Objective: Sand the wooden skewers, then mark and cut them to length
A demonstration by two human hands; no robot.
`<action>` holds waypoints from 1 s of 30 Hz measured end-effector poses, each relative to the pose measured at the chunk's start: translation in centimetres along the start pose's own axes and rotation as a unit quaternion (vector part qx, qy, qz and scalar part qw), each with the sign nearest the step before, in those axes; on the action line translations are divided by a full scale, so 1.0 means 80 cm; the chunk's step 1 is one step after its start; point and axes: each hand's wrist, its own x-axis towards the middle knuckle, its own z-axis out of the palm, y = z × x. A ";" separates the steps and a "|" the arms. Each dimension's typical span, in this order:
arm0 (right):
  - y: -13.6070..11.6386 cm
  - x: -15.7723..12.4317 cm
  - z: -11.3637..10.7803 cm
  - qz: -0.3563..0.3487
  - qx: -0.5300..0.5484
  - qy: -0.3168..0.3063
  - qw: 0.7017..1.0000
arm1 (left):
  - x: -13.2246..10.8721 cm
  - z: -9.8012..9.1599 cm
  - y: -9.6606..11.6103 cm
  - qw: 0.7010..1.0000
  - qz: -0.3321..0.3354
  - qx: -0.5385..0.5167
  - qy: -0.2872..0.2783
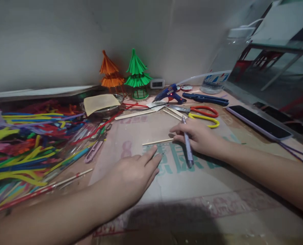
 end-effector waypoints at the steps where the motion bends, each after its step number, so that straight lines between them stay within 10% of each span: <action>1: -0.002 0.002 0.003 -0.018 0.002 -0.002 1.000 | 0.004 -0.002 0.001 1.000 -0.008 -0.009 -0.015; 12: 0.007 -0.005 -0.003 -0.050 0.040 -0.061 0.996 | 0.012 -0.028 0.005 0.985 -0.001 0.029 -0.170; 30: -0.009 0.001 0.007 -0.051 0.067 -0.062 0.994 | 0.010 -0.022 0.004 0.992 -0.001 0.035 -0.125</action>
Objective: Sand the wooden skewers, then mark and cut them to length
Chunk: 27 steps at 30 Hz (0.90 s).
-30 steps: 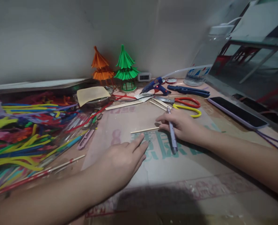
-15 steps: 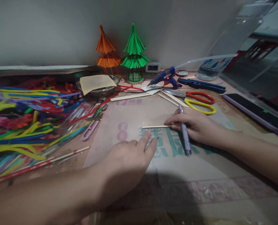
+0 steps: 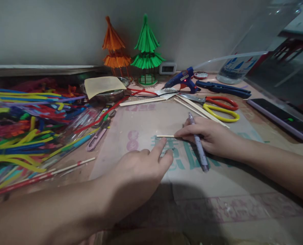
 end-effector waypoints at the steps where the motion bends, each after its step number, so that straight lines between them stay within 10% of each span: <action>1: 0.000 0.000 0.001 -0.002 -0.003 0.001 1.000 | 0.001 0.000 0.000 1.000 0.002 0.002 -0.001; 27: -0.005 0.007 0.003 -0.027 -0.002 0.011 1.000 | 0.003 0.008 0.003 0.998 -0.008 0.038 0.050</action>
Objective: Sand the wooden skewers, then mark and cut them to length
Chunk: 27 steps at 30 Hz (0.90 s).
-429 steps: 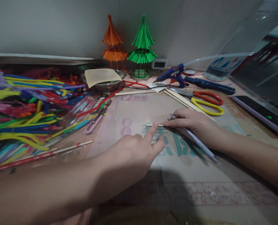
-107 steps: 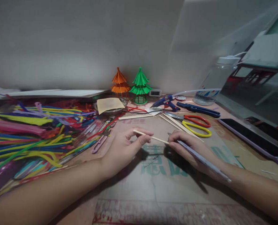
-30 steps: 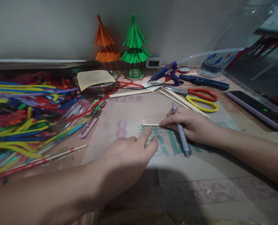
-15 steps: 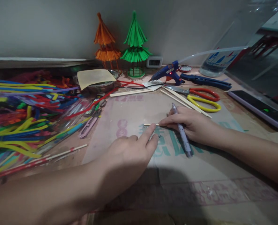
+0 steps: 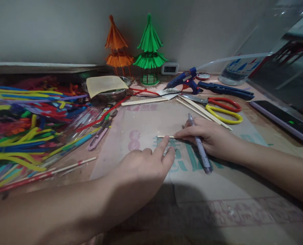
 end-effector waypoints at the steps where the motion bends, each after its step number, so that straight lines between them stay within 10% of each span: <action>1: 0.000 0.000 0.000 -0.001 0.000 0.000 1.000 | 0.000 0.000 0.001 1.000 -0.002 0.001 0.001; 27: 0.003 0.001 0.000 -0.003 0.002 -0.009 1.000 | 0.003 -0.006 0.001 1.000 0.001 0.001 -0.027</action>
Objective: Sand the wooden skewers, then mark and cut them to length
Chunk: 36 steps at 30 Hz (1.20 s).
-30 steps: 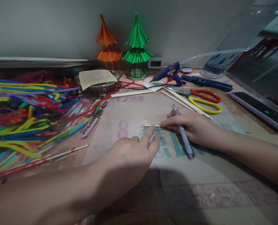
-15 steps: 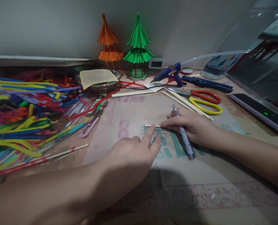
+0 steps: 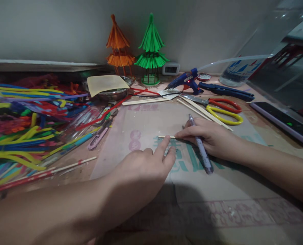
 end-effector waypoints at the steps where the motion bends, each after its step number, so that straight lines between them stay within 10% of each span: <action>1: 0.000 0.000 0.000 0.000 0.000 0.001 1.000 | 0.000 -0.001 0.000 1.000 0.001 0.000 -0.004; 36: 0.002 -0.003 0.002 -0.014 -0.010 0.011 1.000 | -0.003 -0.001 0.003 0.998 -0.023 -0.025 0.045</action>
